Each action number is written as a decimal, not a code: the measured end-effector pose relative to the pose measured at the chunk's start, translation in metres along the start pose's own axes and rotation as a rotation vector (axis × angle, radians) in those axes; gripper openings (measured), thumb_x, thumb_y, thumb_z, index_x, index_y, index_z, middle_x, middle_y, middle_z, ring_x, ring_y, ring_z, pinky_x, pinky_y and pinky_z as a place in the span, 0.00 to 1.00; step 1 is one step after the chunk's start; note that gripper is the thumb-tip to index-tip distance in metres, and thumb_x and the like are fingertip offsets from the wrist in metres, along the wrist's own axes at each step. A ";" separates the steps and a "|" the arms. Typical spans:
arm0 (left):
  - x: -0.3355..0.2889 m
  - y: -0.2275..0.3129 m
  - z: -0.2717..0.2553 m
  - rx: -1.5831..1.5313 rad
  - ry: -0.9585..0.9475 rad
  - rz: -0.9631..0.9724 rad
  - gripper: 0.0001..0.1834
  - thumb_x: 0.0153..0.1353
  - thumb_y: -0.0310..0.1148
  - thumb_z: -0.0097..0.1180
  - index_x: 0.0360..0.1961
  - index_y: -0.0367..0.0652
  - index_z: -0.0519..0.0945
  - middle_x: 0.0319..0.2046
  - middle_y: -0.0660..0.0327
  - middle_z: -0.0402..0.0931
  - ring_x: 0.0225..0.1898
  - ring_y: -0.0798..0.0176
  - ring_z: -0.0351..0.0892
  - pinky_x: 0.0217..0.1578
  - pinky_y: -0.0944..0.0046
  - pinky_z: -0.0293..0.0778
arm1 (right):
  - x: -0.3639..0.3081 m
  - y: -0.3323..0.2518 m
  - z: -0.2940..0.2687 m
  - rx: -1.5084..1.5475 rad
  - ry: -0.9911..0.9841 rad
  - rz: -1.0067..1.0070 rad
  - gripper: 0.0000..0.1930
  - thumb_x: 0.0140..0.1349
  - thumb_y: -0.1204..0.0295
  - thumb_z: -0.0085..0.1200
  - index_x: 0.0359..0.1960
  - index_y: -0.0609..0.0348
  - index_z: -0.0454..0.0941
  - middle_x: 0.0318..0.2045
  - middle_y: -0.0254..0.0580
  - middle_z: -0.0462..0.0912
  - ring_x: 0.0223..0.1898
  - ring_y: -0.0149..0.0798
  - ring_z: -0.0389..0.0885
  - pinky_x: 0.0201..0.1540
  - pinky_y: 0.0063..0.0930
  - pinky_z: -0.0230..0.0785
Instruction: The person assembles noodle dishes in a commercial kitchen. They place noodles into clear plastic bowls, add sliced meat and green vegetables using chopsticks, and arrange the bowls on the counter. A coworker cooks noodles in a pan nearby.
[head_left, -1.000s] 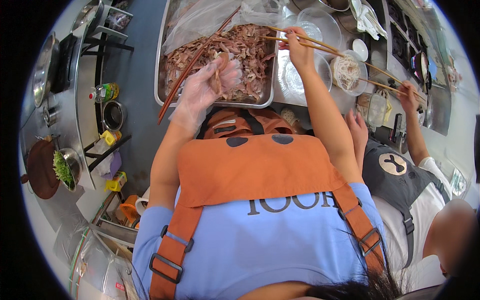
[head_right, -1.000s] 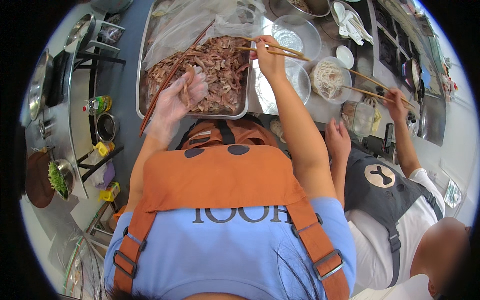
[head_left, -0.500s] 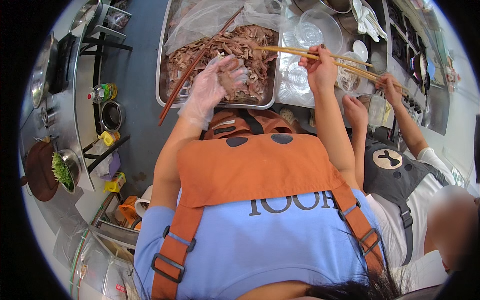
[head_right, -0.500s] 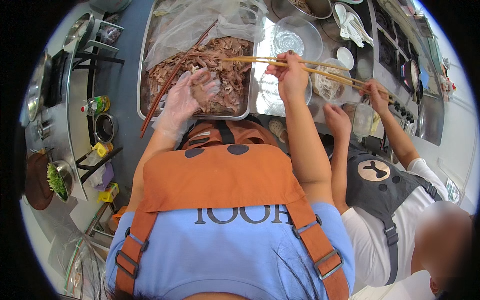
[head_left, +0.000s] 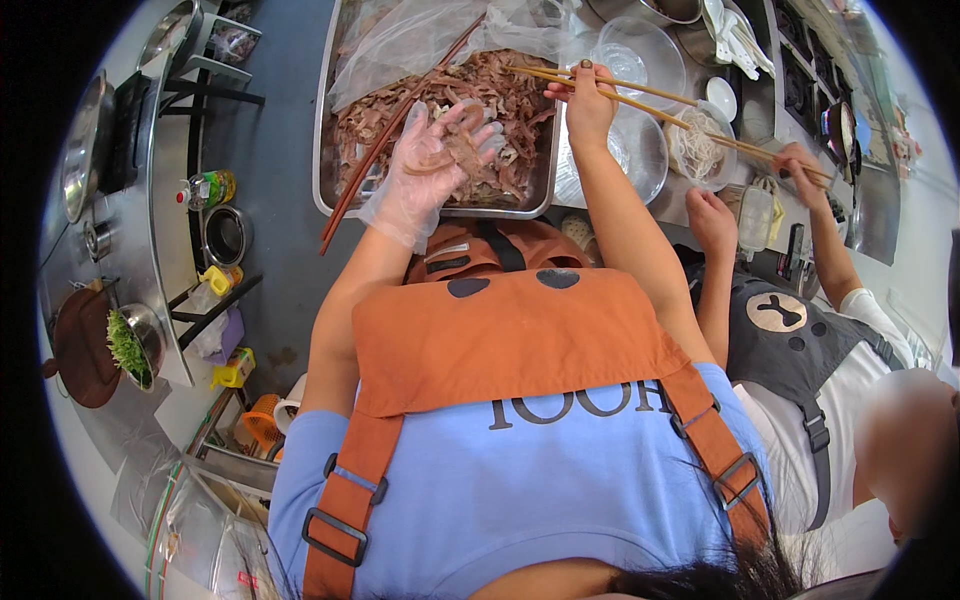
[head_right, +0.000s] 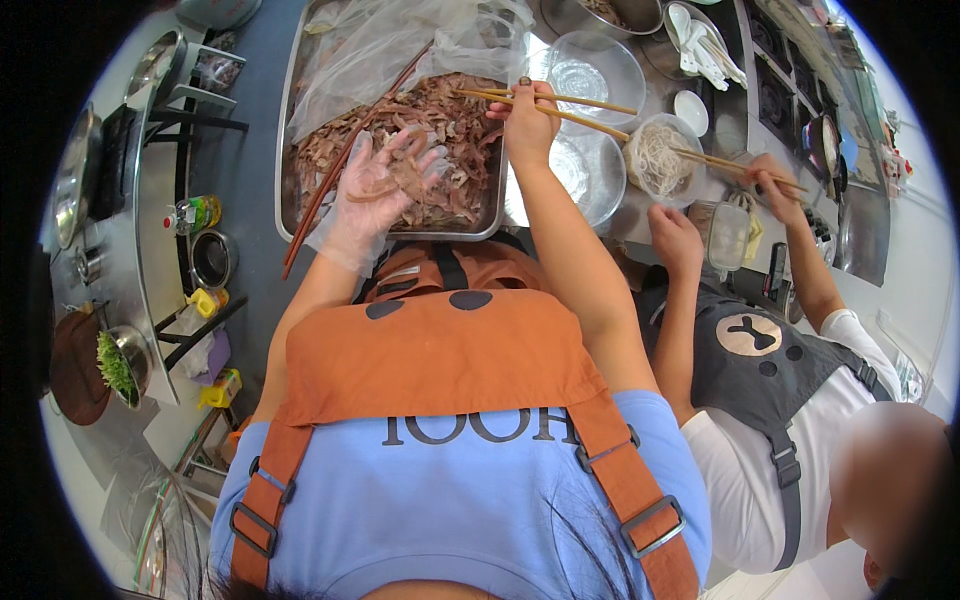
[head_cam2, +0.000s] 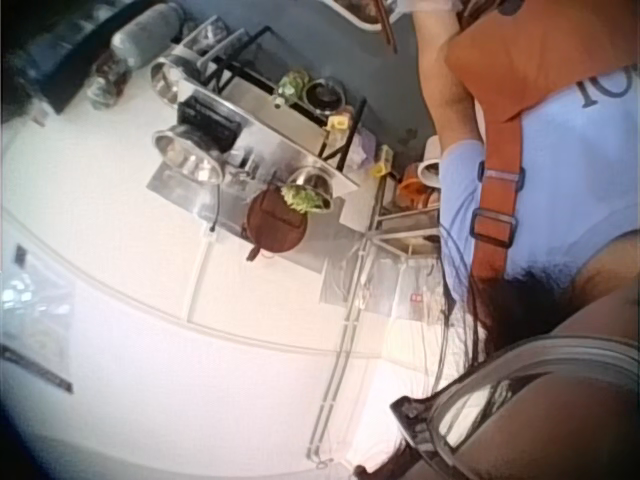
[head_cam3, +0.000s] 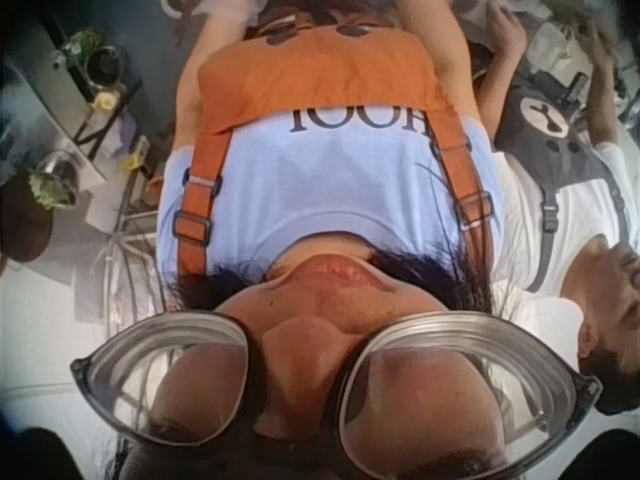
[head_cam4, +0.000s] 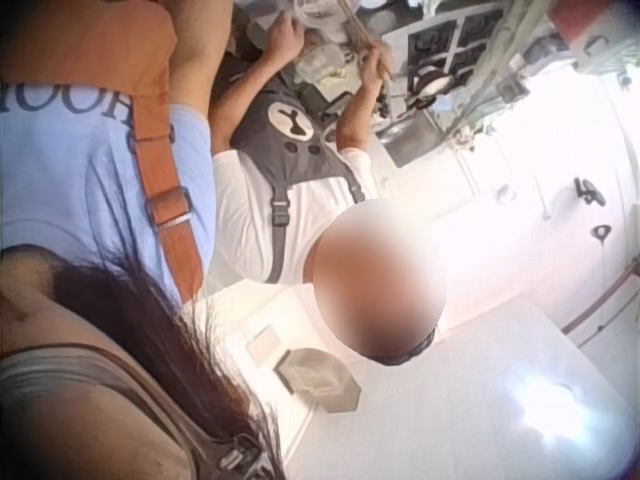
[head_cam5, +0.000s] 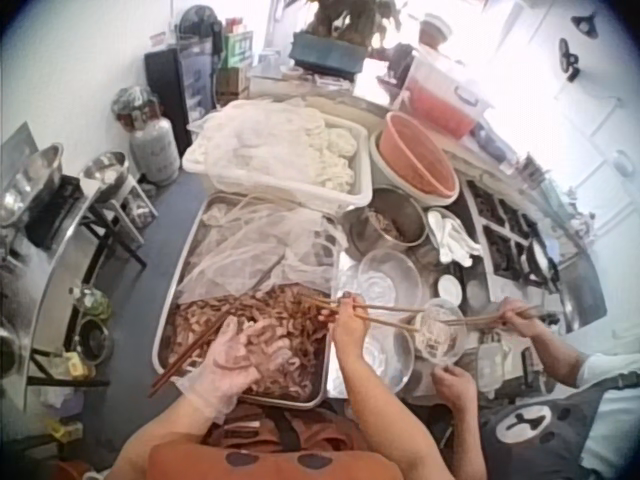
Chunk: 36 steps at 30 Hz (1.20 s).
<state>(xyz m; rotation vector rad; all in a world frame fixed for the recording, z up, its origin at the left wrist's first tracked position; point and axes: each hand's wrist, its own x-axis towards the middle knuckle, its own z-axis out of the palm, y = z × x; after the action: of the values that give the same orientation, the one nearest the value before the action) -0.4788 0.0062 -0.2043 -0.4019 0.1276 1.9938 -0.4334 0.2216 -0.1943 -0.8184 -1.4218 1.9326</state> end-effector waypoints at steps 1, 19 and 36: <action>0.000 0.000 0.000 -0.005 0.003 0.007 0.29 0.64 0.51 0.36 0.53 0.34 0.66 0.54 0.47 0.60 0.60 0.41 0.54 0.56 0.40 0.58 | -0.001 -0.001 -0.003 -0.014 0.006 0.001 0.06 0.63 0.72 0.41 0.32 0.63 0.64 0.25 0.43 0.71 0.19 0.35 0.76 0.21 0.27 0.75; 0.003 0.005 -0.005 -0.007 0.008 -0.063 0.27 0.64 0.48 0.39 0.53 0.35 0.65 0.53 0.48 0.62 0.58 0.44 0.58 0.55 0.41 0.59 | -0.010 -0.023 -0.013 0.031 0.037 -0.037 0.10 0.64 0.68 0.41 0.31 0.65 0.64 0.25 0.44 0.71 0.19 0.37 0.75 0.20 0.30 0.75; 0.002 0.002 0.022 0.016 -0.081 -0.019 0.25 0.64 0.48 0.38 0.53 0.39 0.66 0.50 0.49 0.67 0.55 0.41 0.63 0.52 0.39 0.63 | -0.104 -0.085 -0.023 -0.222 -0.480 -0.224 0.10 0.65 0.68 0.42 0.31 0.63 0.67 0.24 0.38 0.71 0.23 0.31 0.75 0.29 0.24 0.70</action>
<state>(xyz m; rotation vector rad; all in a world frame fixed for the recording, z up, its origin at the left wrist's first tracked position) -0.4869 0.0128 -0.1843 -0.3102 0.0883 1.9866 -0.3407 0.1771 -0.1043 -0.2699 -1.9434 1.8917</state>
